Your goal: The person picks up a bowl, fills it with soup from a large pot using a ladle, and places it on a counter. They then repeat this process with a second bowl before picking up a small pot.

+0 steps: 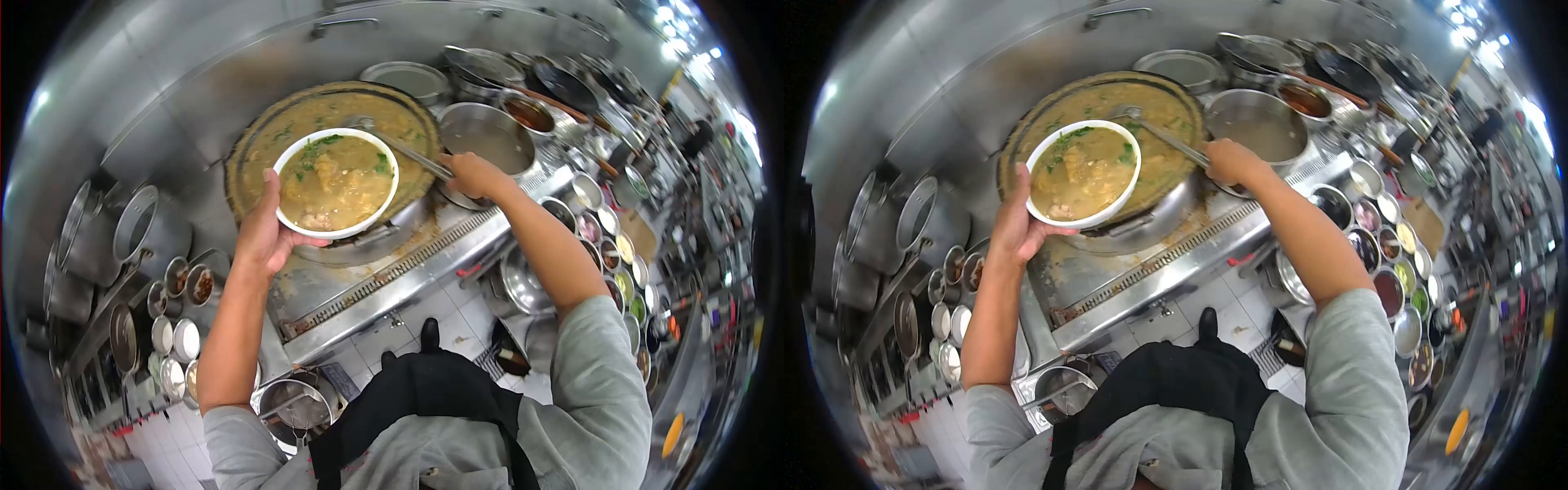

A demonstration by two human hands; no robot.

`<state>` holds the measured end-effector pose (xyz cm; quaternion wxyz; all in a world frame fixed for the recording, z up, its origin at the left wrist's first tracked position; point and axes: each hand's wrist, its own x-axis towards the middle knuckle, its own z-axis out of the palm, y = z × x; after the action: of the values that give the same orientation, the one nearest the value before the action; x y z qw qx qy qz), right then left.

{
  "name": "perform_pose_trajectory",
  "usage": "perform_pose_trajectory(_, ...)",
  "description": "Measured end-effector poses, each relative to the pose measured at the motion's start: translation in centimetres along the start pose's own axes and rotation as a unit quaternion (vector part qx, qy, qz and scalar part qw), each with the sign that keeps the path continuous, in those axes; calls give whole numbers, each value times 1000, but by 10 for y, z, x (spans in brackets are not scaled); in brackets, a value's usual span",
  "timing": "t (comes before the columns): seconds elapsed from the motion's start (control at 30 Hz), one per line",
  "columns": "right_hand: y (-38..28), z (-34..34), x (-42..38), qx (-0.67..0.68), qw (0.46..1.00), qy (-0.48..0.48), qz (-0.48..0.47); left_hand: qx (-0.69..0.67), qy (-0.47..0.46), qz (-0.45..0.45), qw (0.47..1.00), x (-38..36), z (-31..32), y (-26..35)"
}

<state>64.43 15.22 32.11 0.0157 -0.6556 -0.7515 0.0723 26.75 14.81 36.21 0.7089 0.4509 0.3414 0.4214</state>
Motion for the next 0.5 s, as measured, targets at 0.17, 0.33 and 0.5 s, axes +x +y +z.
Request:
perform_pose_trajectory(0.17, 18, 4, -94, 105, 986, 119, 60, 17, -86, -48, 995, -5, 42, -10)
perform_pose_trajectory(0.33, 26, 38, -242, 205, 939, 223, 164, -38, -134, -69, 988, -11, 102, -52)
perform_pose_trajectory(0.5, 0, 113, -408, 265, 903, 163, 296, -42, -277, -141, 949, -40, 177, -107)
